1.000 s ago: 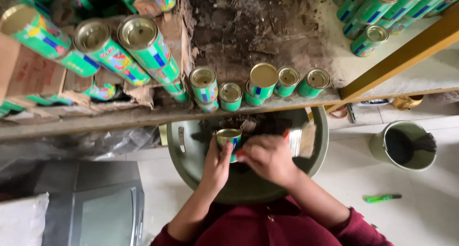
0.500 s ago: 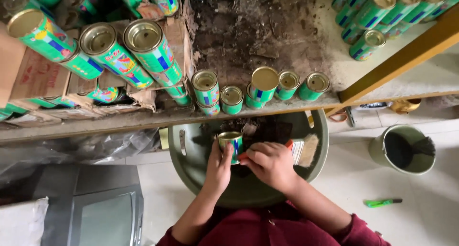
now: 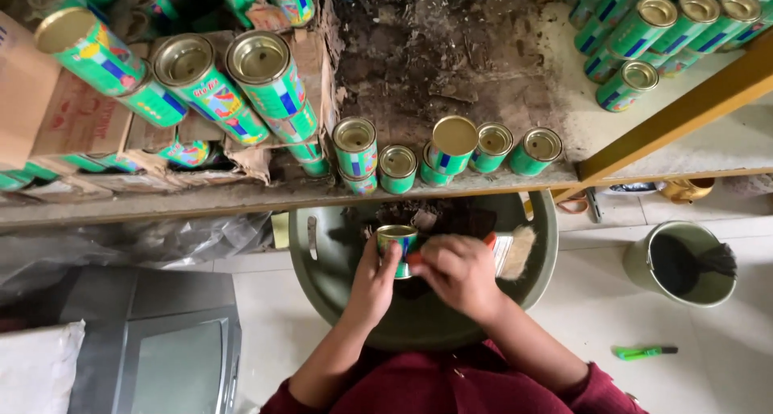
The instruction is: The person picks up small green cylindrical cans from a shelf and uses a brush to scrub their rims and sides over a green basin. They repeatedly handle the cans one at a time, brushing them and then placing them on the floor or back on the shelf.
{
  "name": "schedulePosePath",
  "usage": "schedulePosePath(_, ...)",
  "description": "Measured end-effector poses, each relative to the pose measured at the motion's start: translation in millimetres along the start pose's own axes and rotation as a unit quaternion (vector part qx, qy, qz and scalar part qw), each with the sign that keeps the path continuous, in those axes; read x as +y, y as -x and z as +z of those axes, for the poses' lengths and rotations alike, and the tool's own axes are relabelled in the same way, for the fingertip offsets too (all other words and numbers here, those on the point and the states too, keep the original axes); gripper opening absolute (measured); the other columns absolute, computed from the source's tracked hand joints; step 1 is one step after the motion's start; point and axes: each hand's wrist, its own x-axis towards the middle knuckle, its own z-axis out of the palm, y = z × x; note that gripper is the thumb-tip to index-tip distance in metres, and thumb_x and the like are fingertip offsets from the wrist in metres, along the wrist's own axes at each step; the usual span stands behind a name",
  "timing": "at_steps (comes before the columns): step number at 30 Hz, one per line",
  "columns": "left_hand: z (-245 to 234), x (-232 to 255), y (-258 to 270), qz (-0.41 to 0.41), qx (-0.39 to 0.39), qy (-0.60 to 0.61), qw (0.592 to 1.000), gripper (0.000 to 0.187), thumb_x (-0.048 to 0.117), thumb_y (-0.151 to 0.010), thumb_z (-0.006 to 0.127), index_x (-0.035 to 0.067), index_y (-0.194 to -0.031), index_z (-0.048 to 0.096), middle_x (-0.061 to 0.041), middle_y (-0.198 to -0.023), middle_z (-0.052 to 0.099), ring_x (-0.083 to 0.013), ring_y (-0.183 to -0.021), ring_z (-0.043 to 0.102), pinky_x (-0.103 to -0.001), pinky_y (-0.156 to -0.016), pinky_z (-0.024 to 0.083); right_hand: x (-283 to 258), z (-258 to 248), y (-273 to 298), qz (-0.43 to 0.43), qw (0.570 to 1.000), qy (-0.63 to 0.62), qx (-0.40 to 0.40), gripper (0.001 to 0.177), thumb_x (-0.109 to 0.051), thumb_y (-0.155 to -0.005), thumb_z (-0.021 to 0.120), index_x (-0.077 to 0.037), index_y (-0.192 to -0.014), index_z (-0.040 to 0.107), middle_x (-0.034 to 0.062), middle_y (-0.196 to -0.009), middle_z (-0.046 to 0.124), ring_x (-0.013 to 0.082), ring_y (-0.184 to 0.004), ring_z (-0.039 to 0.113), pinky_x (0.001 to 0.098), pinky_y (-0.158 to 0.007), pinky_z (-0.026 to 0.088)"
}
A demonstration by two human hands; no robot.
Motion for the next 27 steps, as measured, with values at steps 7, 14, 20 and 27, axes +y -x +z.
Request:
schedulePosePath(7, 8.5, 4.0, 2.9, 0.010, 0.004, -0.002, 1.000, 0.046, 0.032, -0.088, 0.045, -0.002, -0.120, 0.040, -0.021, -0.096, 0.053, -0.0257, -0.095, 0.051, -0.045, -0.087, 0.038, 9.8, -7.4, -5.5, 0.019, 0.999, 0.043, 0.015, 0.015, -0.023, -0.071, 0.067, -0.011, -0.077, 0.061, 0.0058, -0.074, 0.061, 0.0238, -0.064, 0.062, 0.0336, -0.054, 0.050)
schedulePosePath(14, 16.8, 9.2, -1.3, -0.102, -0.038, 0.143, 0.984, 0.059, 0.041, -0.087, 0.045, 0.001, -0.128, 0.032, -0.020, -0.119, 0.044, -0.0291, -0.116, 0.038, -0.048, -0.099, 0.023, -32.4, -38.7, -39.5, 0.217, 0.760, -0.471, 0.391, 0.041, -0.054, -0.084, 0.029, -0.018, -0.064, 0.030, -0.0035, -0.046, 0.019, 0.0096, -0.036, 0.022, 0.0227, -0.034, 0.020)
schedulePosePath(20, 20.8, -1.6, -1.8, -0.183, 0.082, 0.275, 0.940, 0.056, 0.036, -0.087, 0.045, 0.004, -0.130, 0.030, -0.017, -0.122, 0.042, -0.0242, -0.117, 0.035, -0.052, -0.101, 0.014, -10.3, 0.7, -10.1, 0.110, 0.809, -0.451, 0.362, 0.057, -0.064, -0.081, 0.022, -0.013, -0.054, 0.025, -0.0018, -0.034, 0.017, 0.0107, -0.024, 0.020, 0.0219, -0.025, 0.019)
schedulePosePath(27, 19.1, -28.8, -8.5, -0.184, 0.044, 0.285, 0.940, 0.055, 0.038, -0.088, 0.044, 0.008, -0.132, 0.028, -0.015, -0.128, 0.036, -0.0258, -0.123, 0.027, -0.058, -0.098, 0.003, -28.5, -13.8, -38.7, 0.098, 0.776, -0.513, 0.354, 0.055, -0.059, -0.082, 0.016, -0.014, -0.053, 0.026, -0.0027, -0.036, 0.017, 0.0094, -0.023, 0.020, 0.0210, -0.022, 0.019)
